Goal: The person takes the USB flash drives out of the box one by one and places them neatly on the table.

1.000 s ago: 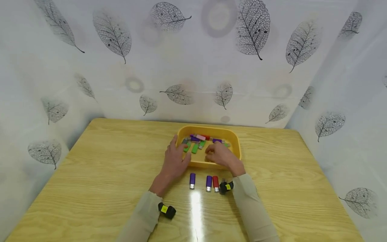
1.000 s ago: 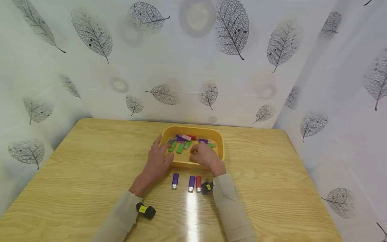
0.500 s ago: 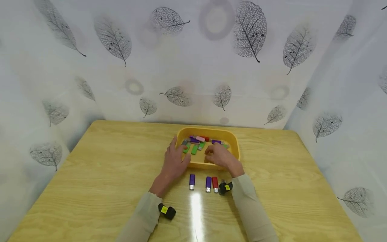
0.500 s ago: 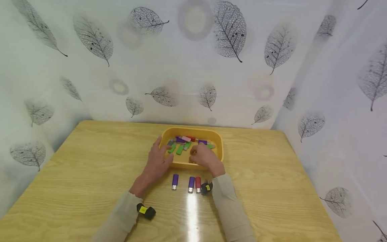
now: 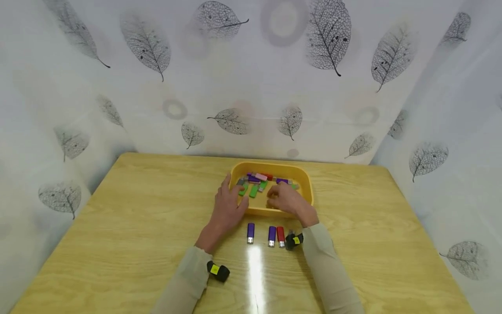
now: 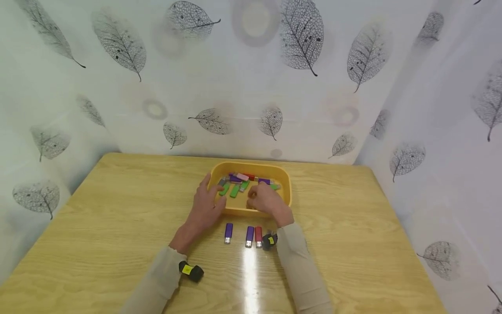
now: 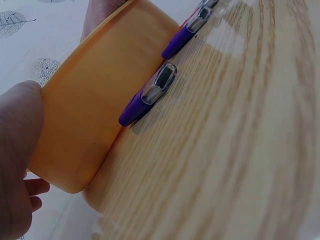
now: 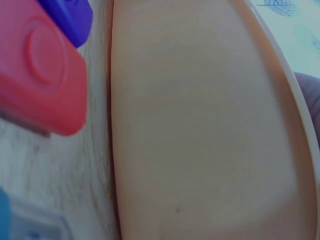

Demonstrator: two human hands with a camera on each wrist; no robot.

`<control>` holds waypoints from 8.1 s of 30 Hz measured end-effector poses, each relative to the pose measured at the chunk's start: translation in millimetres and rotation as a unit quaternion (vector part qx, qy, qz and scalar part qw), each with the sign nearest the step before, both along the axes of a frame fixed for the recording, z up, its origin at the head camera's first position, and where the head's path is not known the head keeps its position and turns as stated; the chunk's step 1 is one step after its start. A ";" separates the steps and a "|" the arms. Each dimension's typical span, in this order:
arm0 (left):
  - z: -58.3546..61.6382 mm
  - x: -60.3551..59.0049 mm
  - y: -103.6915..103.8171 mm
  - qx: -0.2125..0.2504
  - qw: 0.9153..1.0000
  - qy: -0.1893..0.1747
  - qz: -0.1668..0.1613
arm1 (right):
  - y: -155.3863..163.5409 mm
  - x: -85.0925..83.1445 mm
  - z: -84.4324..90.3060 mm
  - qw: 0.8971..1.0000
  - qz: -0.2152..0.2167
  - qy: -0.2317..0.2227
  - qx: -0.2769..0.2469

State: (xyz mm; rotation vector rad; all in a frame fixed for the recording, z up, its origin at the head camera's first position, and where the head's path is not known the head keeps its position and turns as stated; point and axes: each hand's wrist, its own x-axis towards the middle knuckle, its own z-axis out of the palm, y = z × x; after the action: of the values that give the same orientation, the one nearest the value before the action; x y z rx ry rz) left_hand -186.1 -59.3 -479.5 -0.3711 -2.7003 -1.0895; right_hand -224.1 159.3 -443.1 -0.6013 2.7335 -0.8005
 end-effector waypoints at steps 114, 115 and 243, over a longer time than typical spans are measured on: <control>-0.2 2.0 0.1 0.001 1.000 -0.014 0.002 | -11.3 -6.3 -5.1 0.998 0.056 0.018 0.011; -0.4 1.8 -0.1 0.000 1.000 -0.012 0.003 | -11.4 -6.2 -5.4 0.998 0.057 0.020 0.010; -2.7 9.7 -5.6 -0.003 1.000 -0.004 0.014 | -23.3 -2.7 -7.4 0.999 -0.017 -0.002 0.042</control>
State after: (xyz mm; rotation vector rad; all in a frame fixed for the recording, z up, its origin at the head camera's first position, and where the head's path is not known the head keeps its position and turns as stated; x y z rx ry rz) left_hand -176.4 -64.9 -482.2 -0.3302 -2.7074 -1.0790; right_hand -226.7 136.0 -450.5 -0.5373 2.7653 -0.6887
